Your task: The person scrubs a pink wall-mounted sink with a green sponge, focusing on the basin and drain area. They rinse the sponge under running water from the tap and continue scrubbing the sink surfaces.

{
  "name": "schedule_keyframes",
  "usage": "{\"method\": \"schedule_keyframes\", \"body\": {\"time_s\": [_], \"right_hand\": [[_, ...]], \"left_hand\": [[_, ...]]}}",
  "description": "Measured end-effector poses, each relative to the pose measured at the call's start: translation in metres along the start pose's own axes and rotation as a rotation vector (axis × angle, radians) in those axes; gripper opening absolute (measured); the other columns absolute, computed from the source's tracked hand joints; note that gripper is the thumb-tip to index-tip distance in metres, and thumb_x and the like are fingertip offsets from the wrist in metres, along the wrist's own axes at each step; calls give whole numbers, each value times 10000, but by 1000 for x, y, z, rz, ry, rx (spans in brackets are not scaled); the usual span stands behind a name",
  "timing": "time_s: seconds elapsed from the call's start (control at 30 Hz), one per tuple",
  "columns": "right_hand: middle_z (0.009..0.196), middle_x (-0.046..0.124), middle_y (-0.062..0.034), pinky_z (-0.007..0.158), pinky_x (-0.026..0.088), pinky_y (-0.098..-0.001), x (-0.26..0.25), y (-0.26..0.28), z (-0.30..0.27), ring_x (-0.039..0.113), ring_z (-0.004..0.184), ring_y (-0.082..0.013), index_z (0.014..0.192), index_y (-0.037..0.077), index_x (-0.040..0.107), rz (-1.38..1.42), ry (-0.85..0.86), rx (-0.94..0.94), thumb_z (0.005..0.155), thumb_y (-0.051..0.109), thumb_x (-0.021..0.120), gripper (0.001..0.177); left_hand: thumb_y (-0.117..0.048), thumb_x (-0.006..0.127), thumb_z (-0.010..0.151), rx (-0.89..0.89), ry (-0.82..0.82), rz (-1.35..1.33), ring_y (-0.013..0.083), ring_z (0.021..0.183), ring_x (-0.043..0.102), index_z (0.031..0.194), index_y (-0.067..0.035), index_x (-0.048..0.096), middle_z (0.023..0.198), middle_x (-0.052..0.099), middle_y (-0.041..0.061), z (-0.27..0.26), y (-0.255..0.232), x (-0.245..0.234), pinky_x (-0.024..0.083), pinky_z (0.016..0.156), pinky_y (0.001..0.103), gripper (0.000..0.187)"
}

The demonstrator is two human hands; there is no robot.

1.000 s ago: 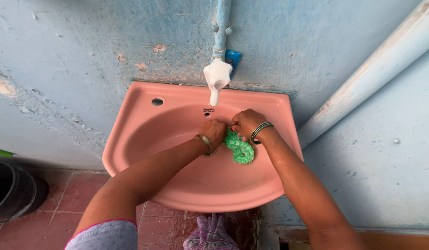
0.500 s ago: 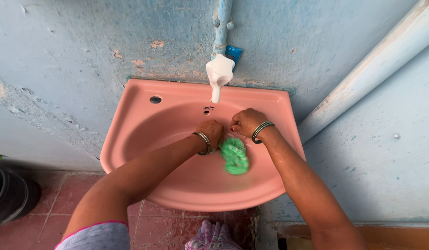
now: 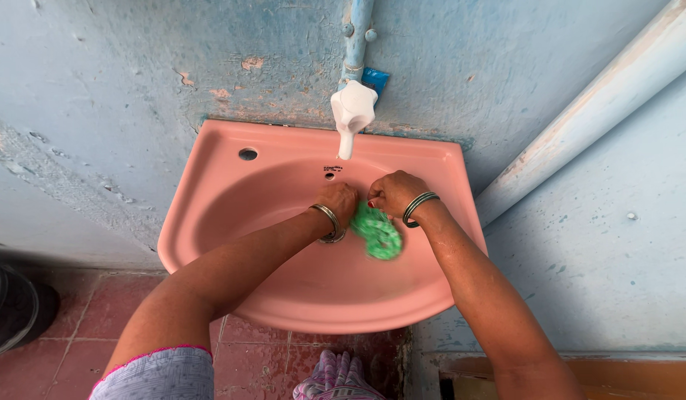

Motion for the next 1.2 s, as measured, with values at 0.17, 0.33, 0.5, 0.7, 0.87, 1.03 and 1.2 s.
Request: {"method": "schedule_keyframes", "body": {"time_s": [0.17,0.33,0.5,0.7,0.87,1.03,1.2], "right_hand": [[817,804,-2,782,587,-338,-3,-1,-3,753,736,-126,1013,209,786,19,41,12,928,287,677,159],[833,795,9,788,576,-330,0,-2,0,755,741,-117,1024,210,784,31,43,31,941,311,672,172],[847,787,26,759,570,-334,-4,-2,2,740,745,-118,1018,196,781,20,31,7,941,307,678,171],[826,793,22,730,576,-310,-7,2,-4,758,680,-102,1022,193,776,70,61,28,961,299,653,174],[813,778,27,726,580,-315,-5,1,-3,764,677,-104,1008,181,769,68,82,43,958,314,666,175],[819,782,17,739,576,-320,-7,0,-1,752,689,-107,1005,200,781,12,48,5,946,315,677,166],[816,787,11,750,577,-324,-3,-1,-2,760,693,-110,1003,197,770,37,64,22,939,320,683,163]], "left_hand": [[-224,871,754,-77,28,-24,267,1033,723,986,-118,770,1066,741,106,14,7,16,590,815,387,275],[-207,825,798,32,-53,183,255,983,741,1036,-73,731,1042,745,135,27,8,26,604,763,373,288],[-191,868,739,-54,32,117,248,1032,723,1016,-117,747,1053,741,103,13,1,9,605,792,372,311],[-212,851,779,-17,86,29,261,1032,723,1006,-117,760,1054,739,114,9,0,4,587,820,382,263],[-150,839,762,-85,-5,137,250,1041,733,1046,-106,748,1077,744,122,8,-3,-4,610,810,365,301],[-291,898,762,-23,211,44,281,1069,706,1121,-39,704,1115,718,165,3,-12,-1,579,843,390,479],[-149,830,767,-113,-3,63,260,1058,730,1057,-88,759,1096,748,132,4,3,-5,608,834,369,305]]}}
Point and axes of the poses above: each hand's wrist, its own z-axis towards the middle knuckle, its own x-axis out of the palm, y = z × x, the point moved 2 cm from there along z, towards the middle knuckle
